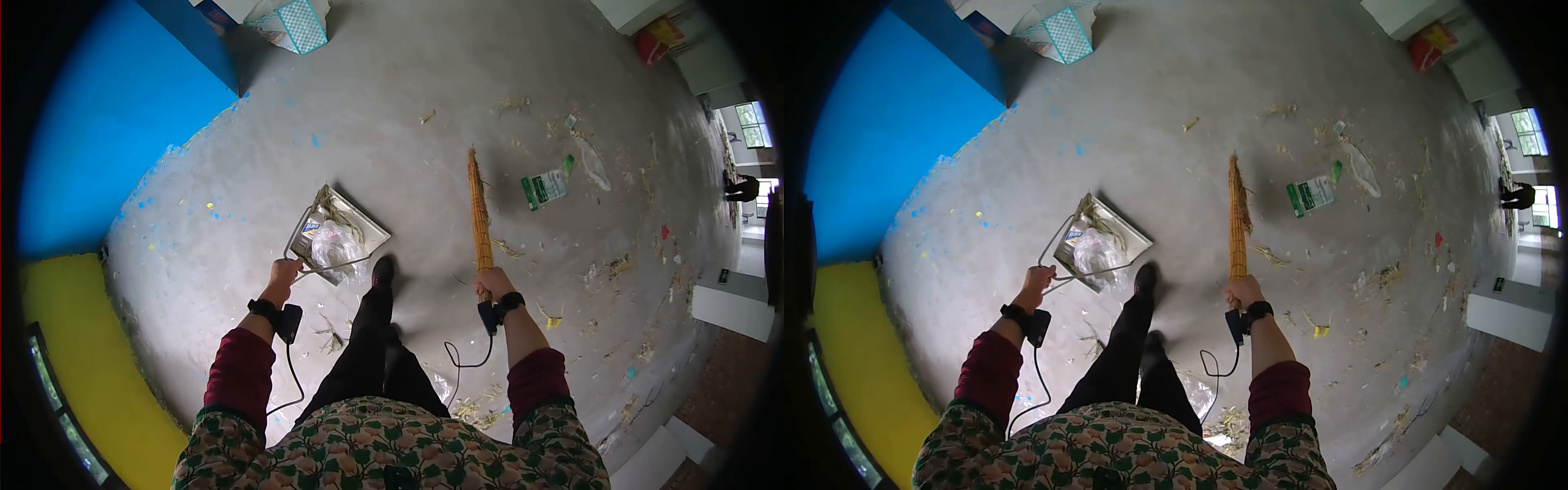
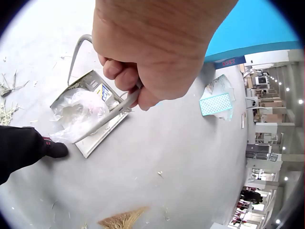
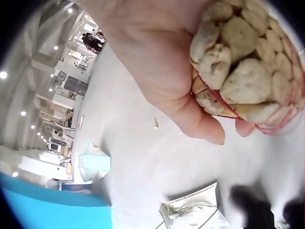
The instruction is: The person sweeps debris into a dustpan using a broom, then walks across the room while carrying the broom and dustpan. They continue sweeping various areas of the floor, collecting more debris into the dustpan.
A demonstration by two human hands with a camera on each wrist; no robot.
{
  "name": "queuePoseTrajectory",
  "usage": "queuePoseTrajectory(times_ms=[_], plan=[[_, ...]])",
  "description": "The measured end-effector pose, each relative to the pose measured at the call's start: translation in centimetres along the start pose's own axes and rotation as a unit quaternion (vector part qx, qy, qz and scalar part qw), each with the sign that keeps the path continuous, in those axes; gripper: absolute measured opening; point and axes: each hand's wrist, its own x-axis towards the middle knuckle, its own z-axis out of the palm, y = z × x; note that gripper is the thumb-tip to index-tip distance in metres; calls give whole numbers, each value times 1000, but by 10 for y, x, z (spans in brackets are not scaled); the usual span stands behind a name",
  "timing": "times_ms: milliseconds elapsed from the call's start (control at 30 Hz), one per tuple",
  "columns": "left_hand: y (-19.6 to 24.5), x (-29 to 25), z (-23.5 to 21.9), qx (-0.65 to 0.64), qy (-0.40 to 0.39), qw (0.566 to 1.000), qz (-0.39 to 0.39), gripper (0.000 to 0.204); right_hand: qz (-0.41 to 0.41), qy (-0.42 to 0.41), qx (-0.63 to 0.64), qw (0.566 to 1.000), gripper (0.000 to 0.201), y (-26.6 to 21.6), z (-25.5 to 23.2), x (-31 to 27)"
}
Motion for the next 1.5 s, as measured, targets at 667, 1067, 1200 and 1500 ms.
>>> queuePoseTrajectory(times_ms=[667,1067,1200,1500], plan=[[47,26,8,-82,76,994,-16,20,-103,-6,-230,968,54,-138,6,10],[58,40,34,-137,155,976,-67,25,-119,-91,-536,831,60,-153,85,56],[70,57,39,-17,171,985,-17,27,-121,-289,-417,853,50,-186,53,26],[166,78,59,-90,195,977,-16,30,-164,-196,-264,930,59,-331,-66,54]])
